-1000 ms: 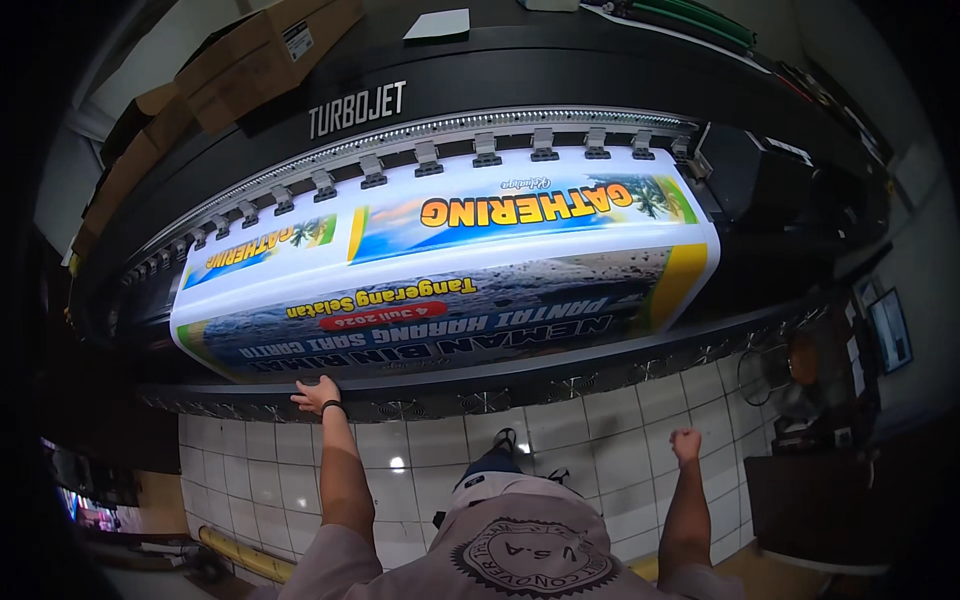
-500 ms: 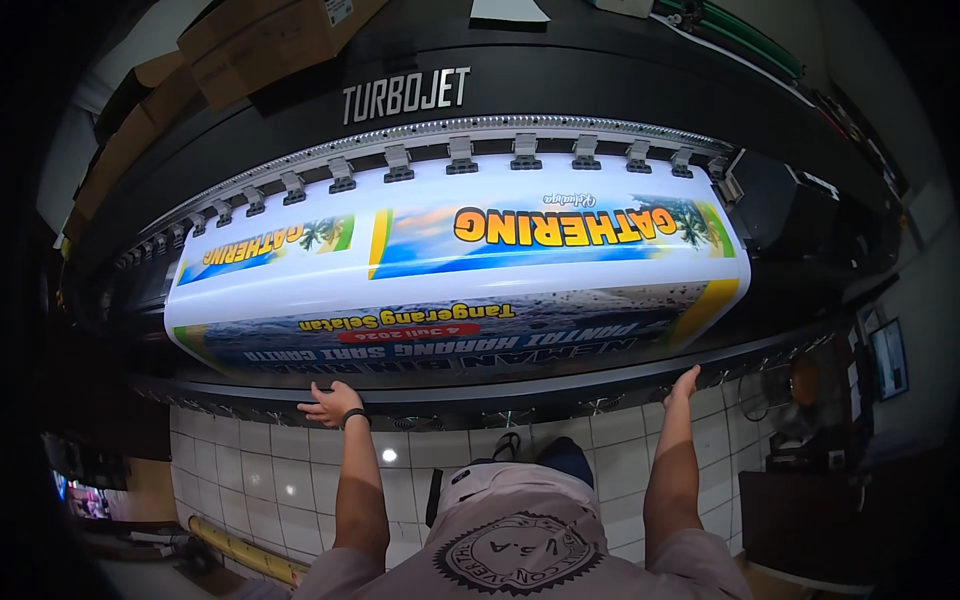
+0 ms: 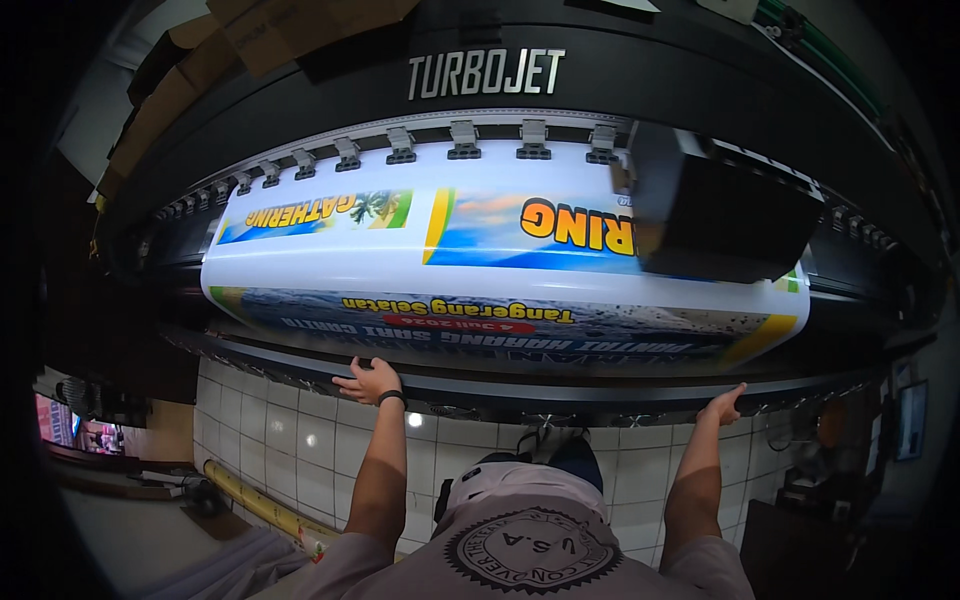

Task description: Checking the output of a large-format digital printer and adjusting the paper roll.

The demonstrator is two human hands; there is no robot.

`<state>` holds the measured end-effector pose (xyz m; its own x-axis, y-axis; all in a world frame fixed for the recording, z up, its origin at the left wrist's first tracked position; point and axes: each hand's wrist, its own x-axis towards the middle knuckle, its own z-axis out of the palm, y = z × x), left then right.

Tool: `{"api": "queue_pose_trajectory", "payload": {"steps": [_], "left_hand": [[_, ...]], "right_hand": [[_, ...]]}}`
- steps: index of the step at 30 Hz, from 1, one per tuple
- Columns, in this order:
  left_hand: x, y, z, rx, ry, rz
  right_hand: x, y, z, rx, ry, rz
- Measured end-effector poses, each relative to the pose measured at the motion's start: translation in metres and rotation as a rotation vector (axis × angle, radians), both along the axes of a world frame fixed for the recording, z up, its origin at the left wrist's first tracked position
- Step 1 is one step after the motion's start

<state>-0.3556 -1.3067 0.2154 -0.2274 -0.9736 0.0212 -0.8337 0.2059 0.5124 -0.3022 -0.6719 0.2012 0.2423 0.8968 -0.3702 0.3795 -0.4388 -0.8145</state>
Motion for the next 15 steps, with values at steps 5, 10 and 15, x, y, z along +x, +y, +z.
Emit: {"api": "queue_pose_trajectory", "payload": {"steps": [5,10,15], "left_hand": [[-0.001,0.003,0.004,0.002,0.015,-0.005],[0.003,0.001,0.004,0.029,0.012,-0.008],[0.003,0.005,0.006,0.017,0.056,-0.016]], "right_hand": [[0.007,0.023,-0.012,-0.046,-0.07,0.132],[0.005,0.059,-0.008,-0.219,0.084,0.207],[0.0,0.061,-0.027,-0.08,-0.046,0.161]]}}
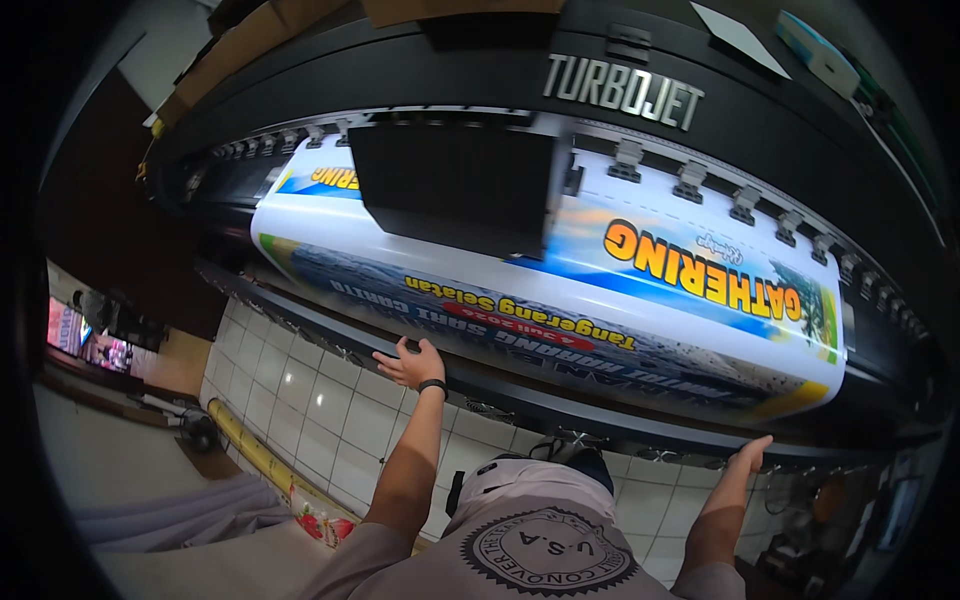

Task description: Checking the output of a large-format digital printer and adjusting the paper roll.

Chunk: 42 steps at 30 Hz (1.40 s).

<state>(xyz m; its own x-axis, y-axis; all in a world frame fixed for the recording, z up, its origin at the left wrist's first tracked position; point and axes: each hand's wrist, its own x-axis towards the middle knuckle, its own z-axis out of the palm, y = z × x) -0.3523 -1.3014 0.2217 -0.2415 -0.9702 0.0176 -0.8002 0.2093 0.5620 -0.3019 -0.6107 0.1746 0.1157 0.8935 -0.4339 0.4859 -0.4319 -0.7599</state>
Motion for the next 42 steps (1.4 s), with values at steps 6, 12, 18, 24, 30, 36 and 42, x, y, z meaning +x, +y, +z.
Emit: {"api": "queue_pose_trajectory", "payload": {"steps": [6,12,18,24,30,36,42], "left_hand": [[-0.002,-0.002,-0.004,-0.014,0.016,0.014],[0.0,-0.004,-0.002,0.01,0.055,0.016],[-0.003,-0.001,-0.004,-0.015,0.092,0.04],[-0.01,-0.002,0.0,-0.005,0.04,0.036],[-0.014,0.002,0.002,-0.001,-0.075,0.019],[-0.014,0.0,0.002,-0.016,-0.133,0.013],[-0.015,-0.003,-0.005,-0.04,-0.135,0.015]], "right_hand": [[-0.006,-0.022,0.03,-0.015,-0.063,-0.027],[-0.013,-0.041,0.047,-0.042,-0.041,-0.021],[-0.012,-0.042,0.051,-0.068,-0.038,-0.04],[-0.017,-0.042,0.062,-0.051,-0.109,-0.035],[-0.018,-0.038,0.054,-0.016,-0.124,-0.118],[-0.023,-0.052,0.068,0.015,-0.142,-0.119],[-0.022,-0.038,0.053,0.029,-0.205,-0.146]]}}
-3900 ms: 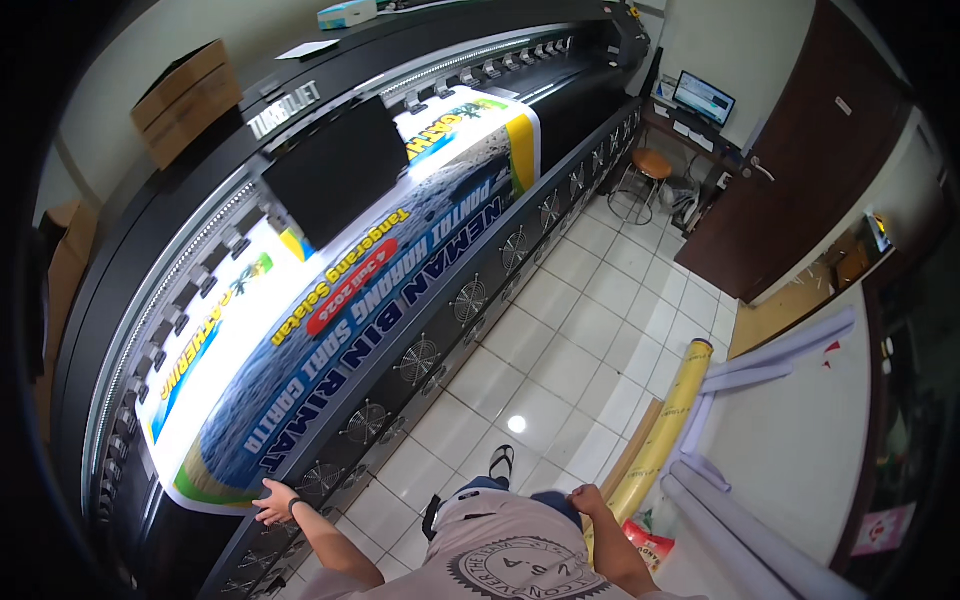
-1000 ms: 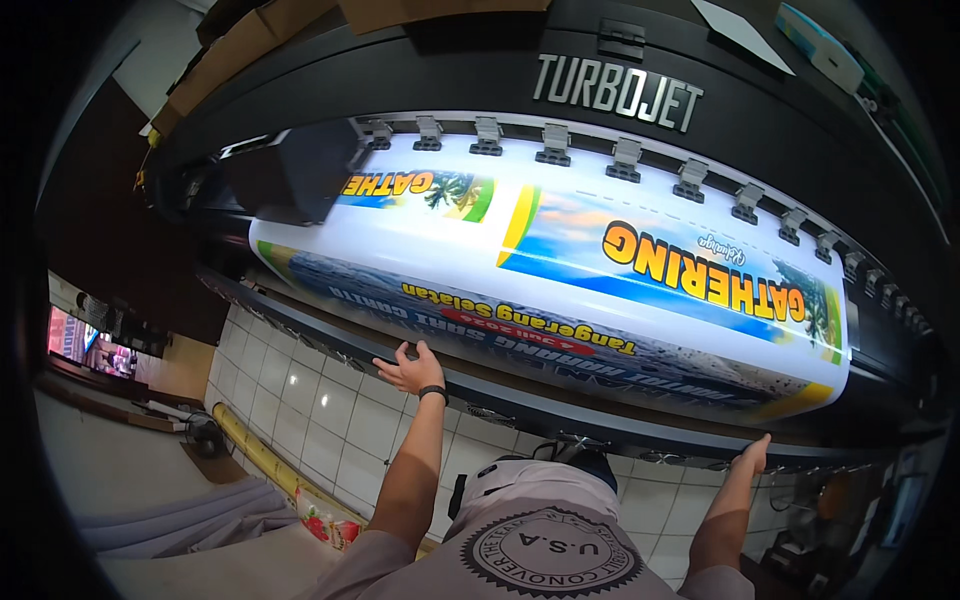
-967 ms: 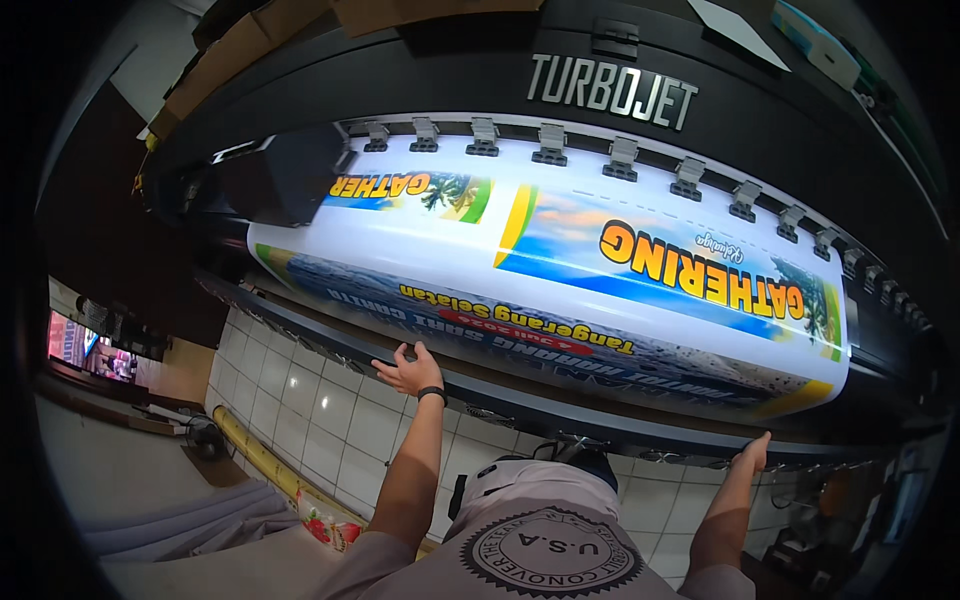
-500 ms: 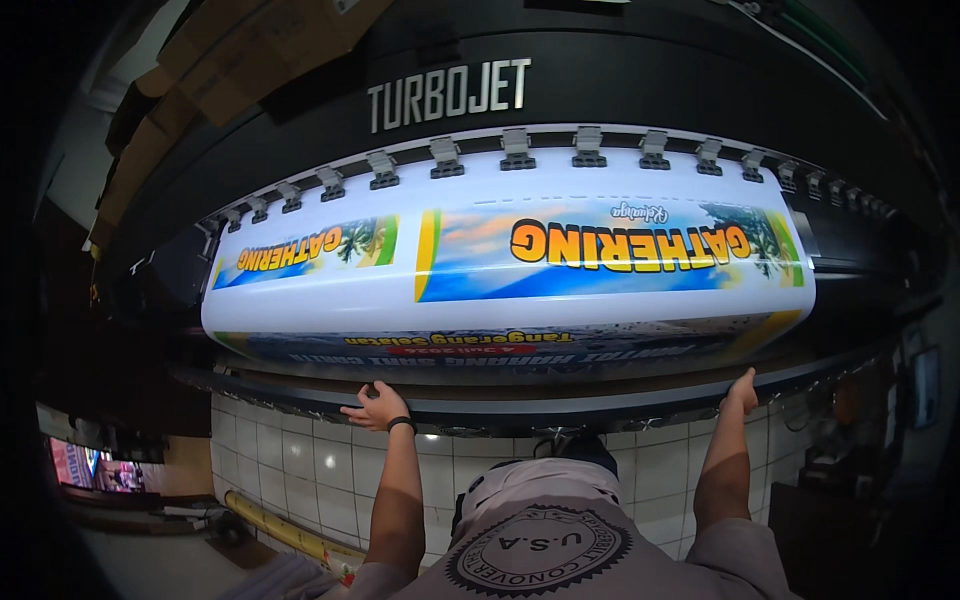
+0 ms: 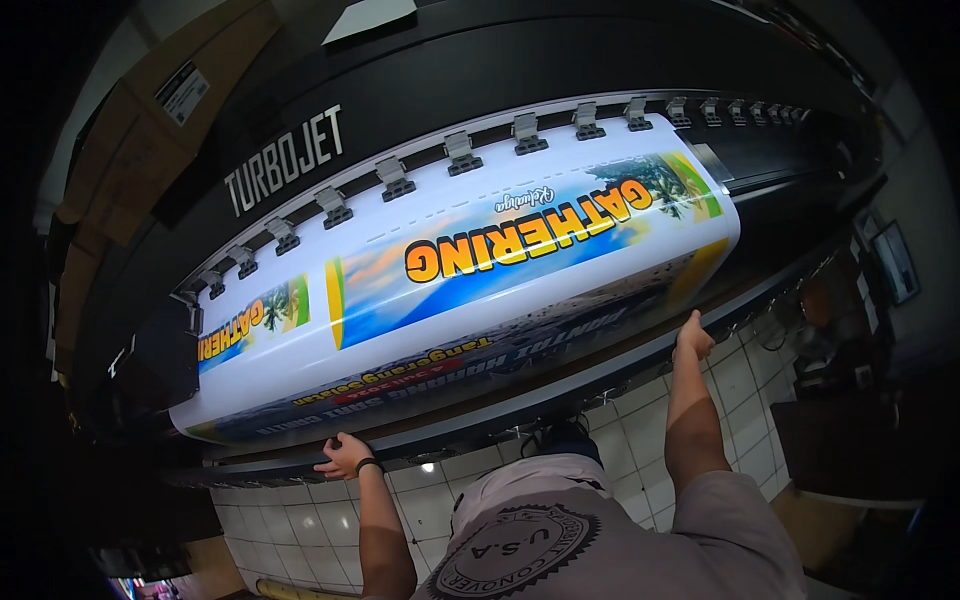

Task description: Checking the output of a large-format digital printer and adjusting the paper roll.

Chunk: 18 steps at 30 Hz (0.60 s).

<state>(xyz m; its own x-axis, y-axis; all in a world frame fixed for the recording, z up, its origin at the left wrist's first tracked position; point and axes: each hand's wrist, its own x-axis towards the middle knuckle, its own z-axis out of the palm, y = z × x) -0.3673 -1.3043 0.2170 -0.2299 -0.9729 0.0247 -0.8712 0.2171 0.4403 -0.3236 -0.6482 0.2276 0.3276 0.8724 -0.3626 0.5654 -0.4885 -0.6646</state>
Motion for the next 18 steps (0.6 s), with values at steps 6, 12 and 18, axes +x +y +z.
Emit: {"api": "queue_pose_trajectory", "payload": {"steps": [6,12,18], "left_hand": [[0.0035,-0.0021,0.0007,-0.014,-0.021,-0.008],[0.0035,-0.0011,0.0001,0.0,-0.024,-0.029],[0.0031,0.0037,0.0078,0.001,-0.038,-0.039]], "right_hand": [[-0.0031,-0.0074,0.0094,-0.017,-0.001,0.011],[-0.0014,-0.0033,0.0054,-0.021,0.011,-0.004],[0.0015,-0.0009,0.0032,-0.015,0.015,0.007]]}}
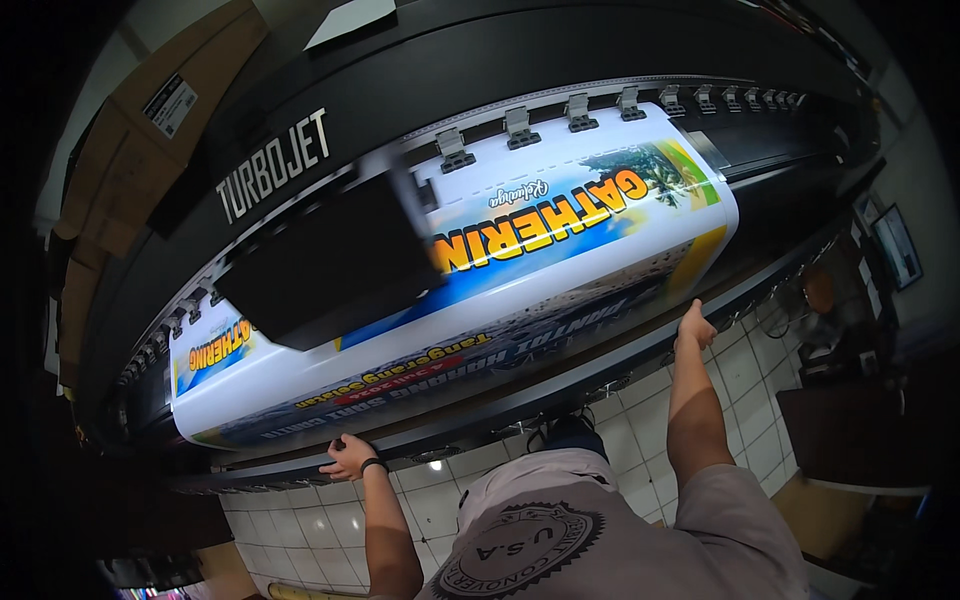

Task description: Checking the output of a large-format digital printer and adjusting the paper roll.

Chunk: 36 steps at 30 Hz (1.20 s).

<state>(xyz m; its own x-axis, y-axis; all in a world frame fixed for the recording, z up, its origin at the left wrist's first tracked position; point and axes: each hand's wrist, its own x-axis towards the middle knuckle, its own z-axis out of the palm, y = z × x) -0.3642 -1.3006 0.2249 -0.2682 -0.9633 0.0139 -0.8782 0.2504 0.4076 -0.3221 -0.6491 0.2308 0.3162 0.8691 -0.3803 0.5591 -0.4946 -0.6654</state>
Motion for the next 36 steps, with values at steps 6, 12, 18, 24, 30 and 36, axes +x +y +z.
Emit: {"api": "queue_pose_trajectory", "payload": {"steps": [6,12,18,24,30,36], "left_hand": [[0.0,0.0,0.0,-0.003,0.082,0.02],[-0.002,-0.001,-0.001,0.024,0.032,0.037],[-0.002,0.004,0.007,0.05,0.049,0.026],[-0.003,-0.001,0.004,0.04,0.054,0.037],[-0.004,-0.005,0.003,0.048,0.033,0.04],[-0.005,-0.006,0.001,0.036,0.032,0.034]], "right_hand": [[0.0,0.0,-0.007,0.03,0.012,0.008],[0.001,0.002,-0.009,0.033,0.003,-0.007],[0.001,-0.001,0.0,-0.017,0.05,-0.02],[-0.001,-0.002,0.002,-0.03,0.062,0.006],[-0.002,0.0,0.002,-0.033,0.078,0.036],[-0.007,-0.001,0.002,-0.001,0.011,0.035]]}}
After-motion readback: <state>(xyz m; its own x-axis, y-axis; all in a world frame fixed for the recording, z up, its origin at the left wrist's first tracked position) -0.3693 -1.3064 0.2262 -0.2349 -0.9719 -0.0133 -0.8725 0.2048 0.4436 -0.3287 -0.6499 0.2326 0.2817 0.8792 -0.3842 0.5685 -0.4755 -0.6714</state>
